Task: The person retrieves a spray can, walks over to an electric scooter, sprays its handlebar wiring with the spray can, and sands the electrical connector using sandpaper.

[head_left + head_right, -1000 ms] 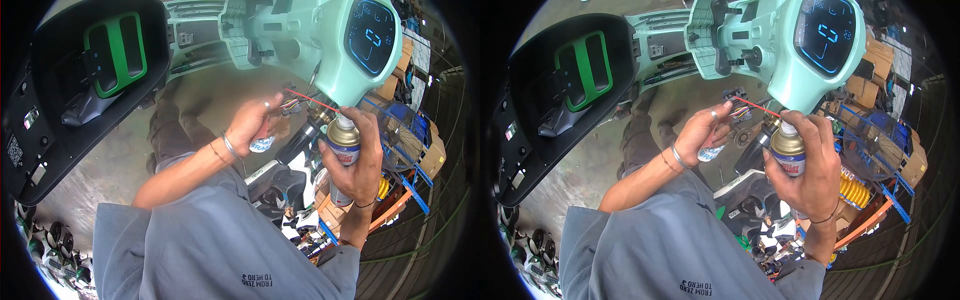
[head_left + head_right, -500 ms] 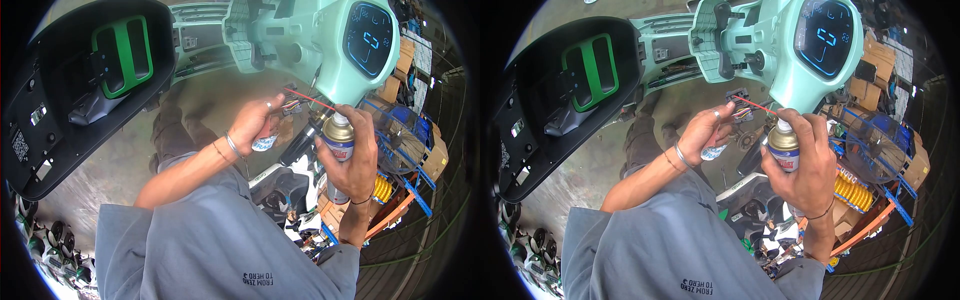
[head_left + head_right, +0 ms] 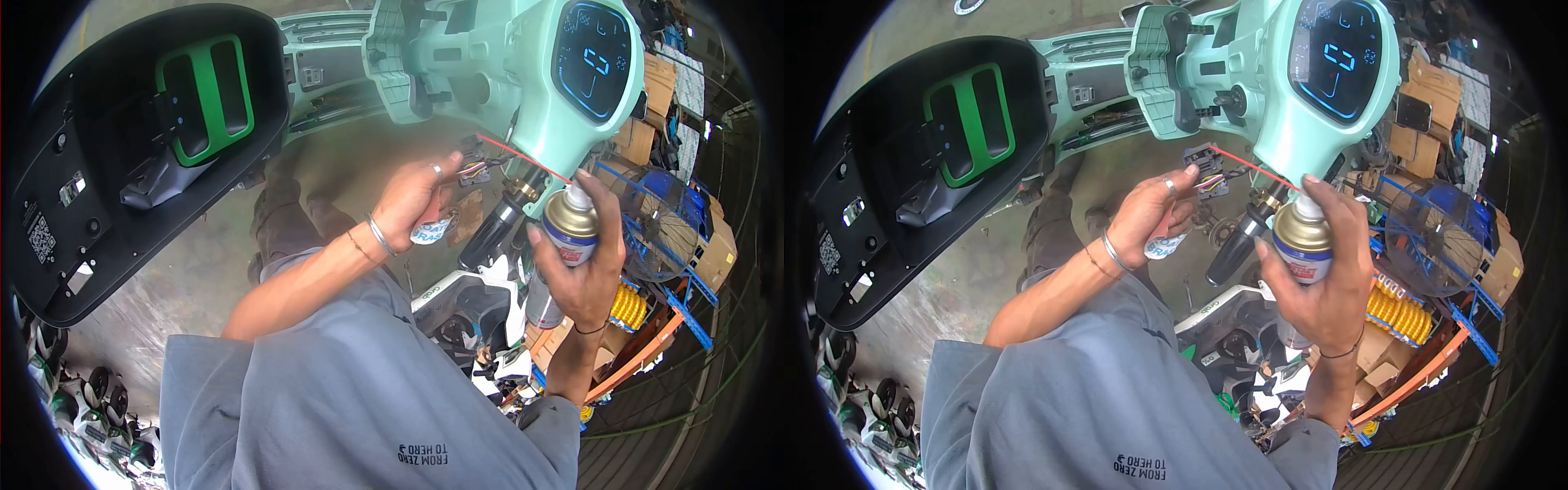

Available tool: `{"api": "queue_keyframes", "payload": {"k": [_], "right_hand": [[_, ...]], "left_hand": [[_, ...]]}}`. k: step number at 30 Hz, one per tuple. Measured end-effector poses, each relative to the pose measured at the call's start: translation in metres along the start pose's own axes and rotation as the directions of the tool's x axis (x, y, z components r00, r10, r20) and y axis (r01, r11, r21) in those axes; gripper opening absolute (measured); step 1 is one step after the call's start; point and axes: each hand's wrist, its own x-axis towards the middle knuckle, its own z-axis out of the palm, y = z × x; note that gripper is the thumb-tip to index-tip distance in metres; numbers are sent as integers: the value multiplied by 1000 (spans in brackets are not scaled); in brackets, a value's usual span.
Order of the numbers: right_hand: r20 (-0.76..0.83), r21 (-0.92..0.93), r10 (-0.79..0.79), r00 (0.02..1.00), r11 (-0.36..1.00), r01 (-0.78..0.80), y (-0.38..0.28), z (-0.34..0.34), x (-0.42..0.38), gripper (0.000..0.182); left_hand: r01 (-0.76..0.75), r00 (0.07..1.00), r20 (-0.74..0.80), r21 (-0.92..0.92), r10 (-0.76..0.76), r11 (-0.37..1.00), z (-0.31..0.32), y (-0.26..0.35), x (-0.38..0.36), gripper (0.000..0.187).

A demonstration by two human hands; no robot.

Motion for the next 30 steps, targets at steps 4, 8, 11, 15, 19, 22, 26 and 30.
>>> {"api": "queue_keyframes", "payload": {"k": [4, 8, 11, 15, 19, 22, 26, 30], "right_hand": [[-505, 365, 219, 835, 931, -24, 25, -54, -48, 77], [-937, 315, 256, 239, 914, 254, 56, -176, -123, 54], [-911, 354, 409, -45, 835, 421, 67, -130, -139, 51], [-930, 359, 366, 41, 925, -125, 90, -7, -140, 55], [-870, 445, 470, -151, 879, 174, 100, -119, -202, 45], [-846, 259, 351, -402, 929, 266, 82, -130, -225, 52], [-922, 354, 372, 112, 923, -149, 70, 39, -172, 61], [-903, 429, 429, -15, 903, -17, 71, -16, -193, 55]], "left_hand": [[-16, 1000, 16, 87, 15, 996, -5, 4, 0, 26], [-47, 999, -13, 126, 49, 991, 2, 4, -5, 23], [-63, 996, -60, 159, 73, 985, 7, 2, -8, 21], [-95, 993, -45, 270, 111, 958, 6, 10, -8, 21], [-116, 984, -80, 394, 160, 912, 8, 10, -13, 21], [-124, 981, -91, 389, 172, 913, 13, 8, -13, 22], [-145, 975, -100, 404, 201, 903, 21, 6, -16, 24], [-137, 969, -124, 447, 213, 884, 26, 6, -19, 29]]}}
